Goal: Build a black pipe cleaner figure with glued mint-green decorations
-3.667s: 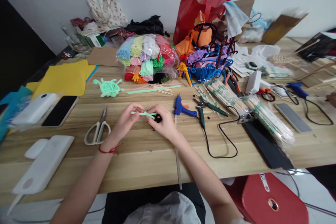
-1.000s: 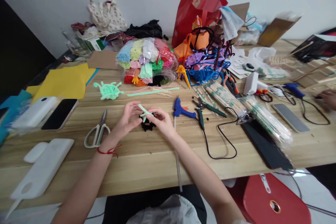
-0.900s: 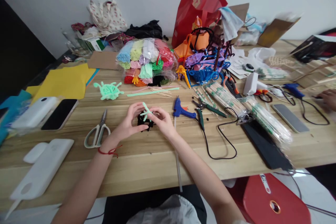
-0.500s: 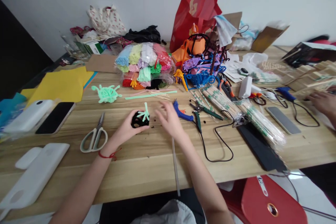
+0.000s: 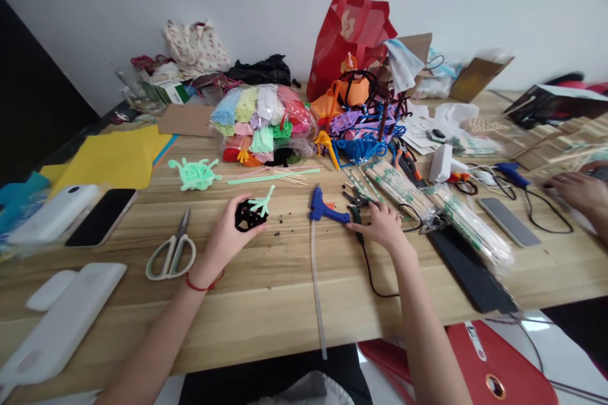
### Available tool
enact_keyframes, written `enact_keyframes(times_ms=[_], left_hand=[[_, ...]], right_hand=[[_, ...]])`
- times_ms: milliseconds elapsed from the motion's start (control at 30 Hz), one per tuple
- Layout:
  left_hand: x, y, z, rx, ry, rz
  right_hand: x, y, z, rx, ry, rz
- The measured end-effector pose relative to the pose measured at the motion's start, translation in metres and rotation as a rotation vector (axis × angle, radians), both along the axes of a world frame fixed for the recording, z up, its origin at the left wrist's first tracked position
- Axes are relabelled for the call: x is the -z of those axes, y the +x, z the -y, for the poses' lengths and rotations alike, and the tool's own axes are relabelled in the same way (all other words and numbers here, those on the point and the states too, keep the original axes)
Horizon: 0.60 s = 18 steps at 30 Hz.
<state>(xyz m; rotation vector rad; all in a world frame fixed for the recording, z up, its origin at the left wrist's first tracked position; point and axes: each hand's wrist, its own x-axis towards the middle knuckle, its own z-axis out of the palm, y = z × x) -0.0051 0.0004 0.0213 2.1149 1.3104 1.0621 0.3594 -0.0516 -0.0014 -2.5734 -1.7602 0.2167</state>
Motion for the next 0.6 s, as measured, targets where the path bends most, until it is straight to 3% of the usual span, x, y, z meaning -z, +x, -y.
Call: enact_keyframes(times_ms=[267, 600], left_hand=[[0.002, -0.003, 0.0, -0.044, 0.229, -0.198], [0.003, -0.004, -0.001, -0.035, 0.281, -0.265]], right_hand=[[0.005, 0.024, -0.01, -0.054, -0.082, -0.027], [-0.004, 0.051, -0.015, -0.111, -0.108, -0.105]])
